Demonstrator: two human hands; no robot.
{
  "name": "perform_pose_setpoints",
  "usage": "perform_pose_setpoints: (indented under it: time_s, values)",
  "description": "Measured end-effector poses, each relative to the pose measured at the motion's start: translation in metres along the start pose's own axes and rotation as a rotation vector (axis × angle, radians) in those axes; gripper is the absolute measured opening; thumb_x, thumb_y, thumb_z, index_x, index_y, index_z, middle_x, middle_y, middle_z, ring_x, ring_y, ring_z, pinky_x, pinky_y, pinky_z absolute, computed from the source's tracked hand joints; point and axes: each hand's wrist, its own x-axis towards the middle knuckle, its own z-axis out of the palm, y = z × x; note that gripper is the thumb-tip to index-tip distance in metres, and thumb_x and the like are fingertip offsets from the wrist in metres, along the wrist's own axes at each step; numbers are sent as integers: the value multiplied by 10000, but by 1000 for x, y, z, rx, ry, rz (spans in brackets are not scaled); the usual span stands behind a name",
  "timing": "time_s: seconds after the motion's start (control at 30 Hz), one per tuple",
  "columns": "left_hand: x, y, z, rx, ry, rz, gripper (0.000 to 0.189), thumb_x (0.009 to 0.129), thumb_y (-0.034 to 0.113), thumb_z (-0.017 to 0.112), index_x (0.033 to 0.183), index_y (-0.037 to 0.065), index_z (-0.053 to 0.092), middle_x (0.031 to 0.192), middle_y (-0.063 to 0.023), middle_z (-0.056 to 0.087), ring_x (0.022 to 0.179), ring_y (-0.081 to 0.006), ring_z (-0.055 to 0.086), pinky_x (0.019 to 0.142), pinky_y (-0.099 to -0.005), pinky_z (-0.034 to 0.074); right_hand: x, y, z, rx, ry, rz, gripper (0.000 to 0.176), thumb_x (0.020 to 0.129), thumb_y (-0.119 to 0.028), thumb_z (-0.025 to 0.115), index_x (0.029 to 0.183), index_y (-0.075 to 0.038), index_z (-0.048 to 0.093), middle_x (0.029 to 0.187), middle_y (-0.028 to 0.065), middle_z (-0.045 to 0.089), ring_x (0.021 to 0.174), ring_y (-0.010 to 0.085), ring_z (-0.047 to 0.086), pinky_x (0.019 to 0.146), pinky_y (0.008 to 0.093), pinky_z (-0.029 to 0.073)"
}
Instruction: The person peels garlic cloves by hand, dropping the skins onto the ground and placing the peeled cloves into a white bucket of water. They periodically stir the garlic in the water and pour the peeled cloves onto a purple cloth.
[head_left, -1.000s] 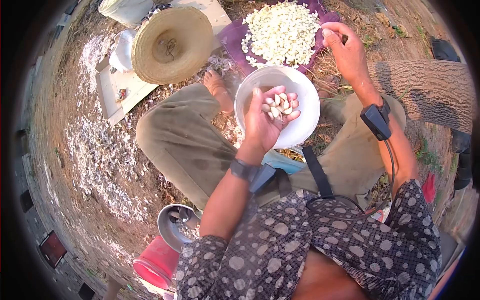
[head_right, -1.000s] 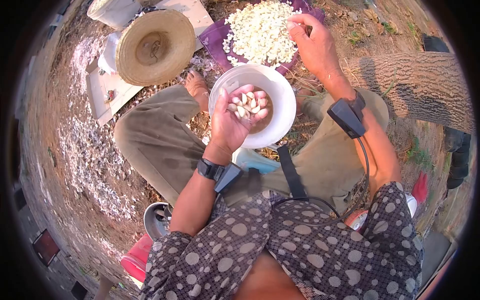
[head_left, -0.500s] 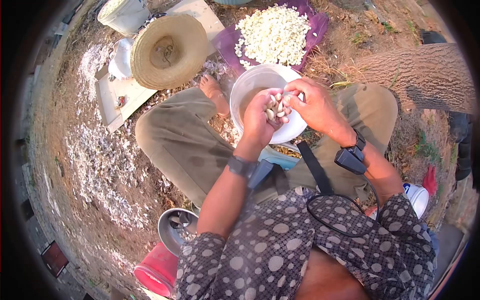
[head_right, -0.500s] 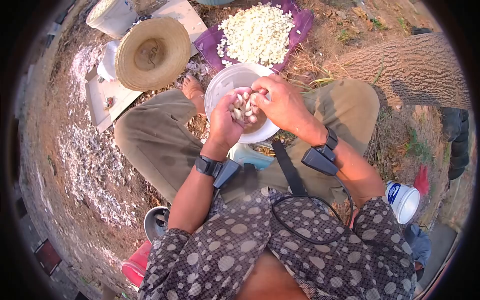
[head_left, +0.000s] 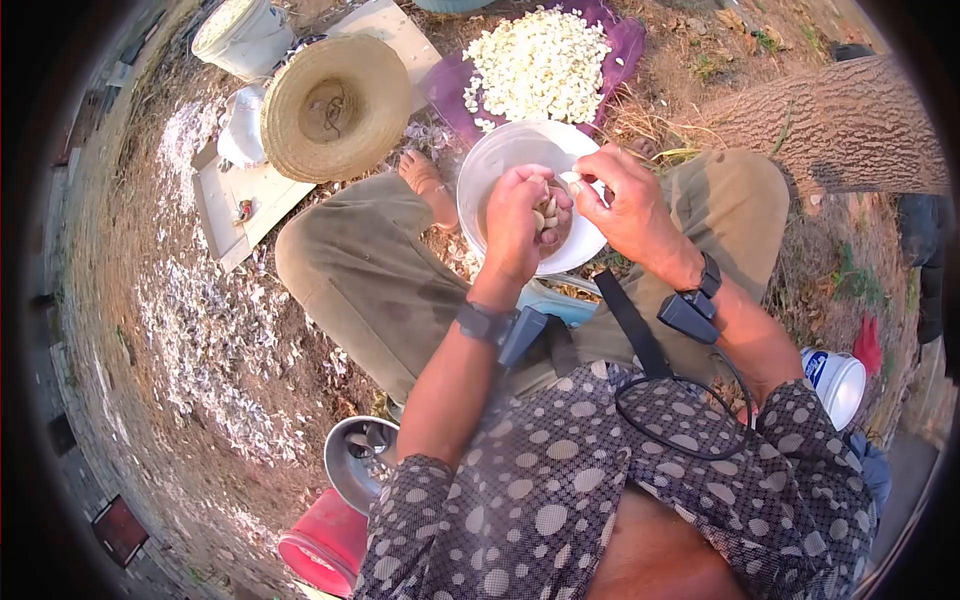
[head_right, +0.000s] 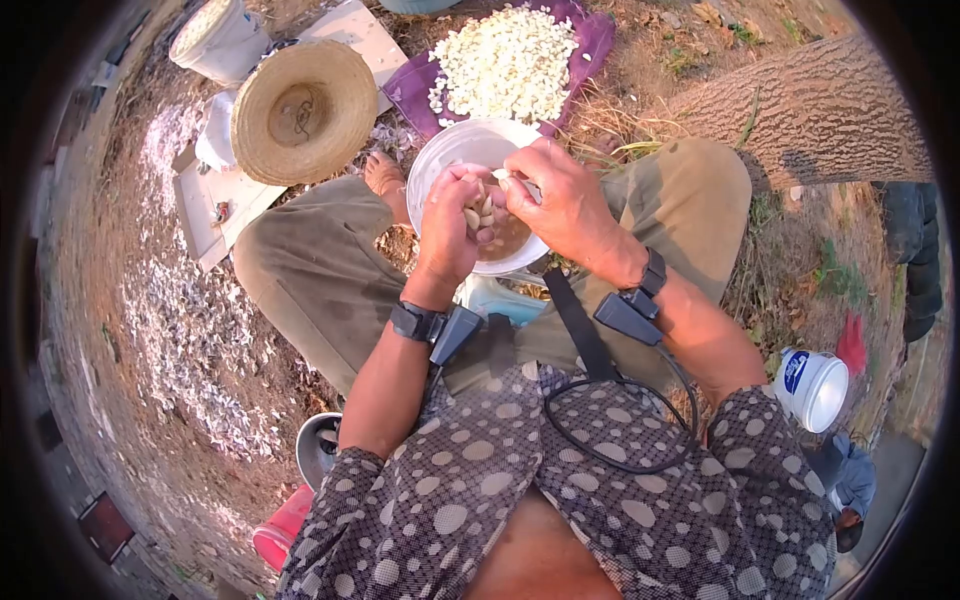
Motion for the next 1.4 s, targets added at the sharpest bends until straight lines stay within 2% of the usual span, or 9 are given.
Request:
perform_pose_setpoints:
  time_s: [0.1,0.3,0.57,0.67,1.07,1.17,1.27,1.37,1.4]
  values:
    - [2,6,-3,66,45,-20,129,982,169,548,1042,84,625,849,-43,662,679,-104,601,481,-221,400,2,11,-2,-99,82,-143,145,901,-107,727,1013,-73,642,917,100,644,809,315,686,661,419,560]
    - [4,11,-1,228,24,-20,90,950,180,694,972,92,692,847,-24,693,679,-67,601,460,-192,348,0,20,-1,-124,-185,-118,156,911,-78,694,1044,-66,614,904,124,663,792,344,679,663,430,540]
    - [2,18,-3,245,25,-99,111,921,175,710,979,81,703,846,-43,727,681,-99,636,492,-207,379,8,19,-6,161,-307,-15,106,960,-111,638,991,-55,552,871,145,614,843,387,644,704,461,501]
    - [0,20,-3,272,-1,-121,118,922,180,706,972,73,703,834,-42,729,677,-91,634,504,-207,393,7,21,-8,158,-304,-93,111,958,-91,641,995,-54,544,906,139,590,835,393,629,705,459,504]
    - [3,5,1,527,-6,18,125,930,171,684,962,52,702,780,-16,705,618,-44,596,522,-192,413,-5,25,-6,82,-370,-242,265,829,56,664,1031,-52,531,971,134,552,846,410,633,684,475,519]
    - [2,-2,2,439,23,50,108,949,165,660,966,62,688,773,-7,692,612,-41,589,515,-188,407,-5,25,2,142,-290,-158,230,859,49,658,1037,-47,550,945,122,592,798,360,648,672,446,525]
    - [-2,-1,10,248,51,51,93,964,162,652,967,72,675,772,4,680,619,-43,589,511,-185,399,0,15,-3,284,-275,114,180,913,64,663,1052,-32,602,883,35,604,720,123,581,624,298,467]
    - [-2,-2,12,216,64,93,94,970,175,669,972,81,667,791,9,677,641,-49,597,505,-180,388,1,14,0,354,-200,176,174,932,51,657,1074,-38,610,853,-5,605,701,39,502,615,249,436]
    - [-3,-2,12,210,68,95,99,971,177,670,982,79,668,795,9,678,643,-48,596,504,-181,387,1,12,-2,354,-203,227,155,929,34,660,1057,-39,611,858,26,618,720,89,546,626,273,459]
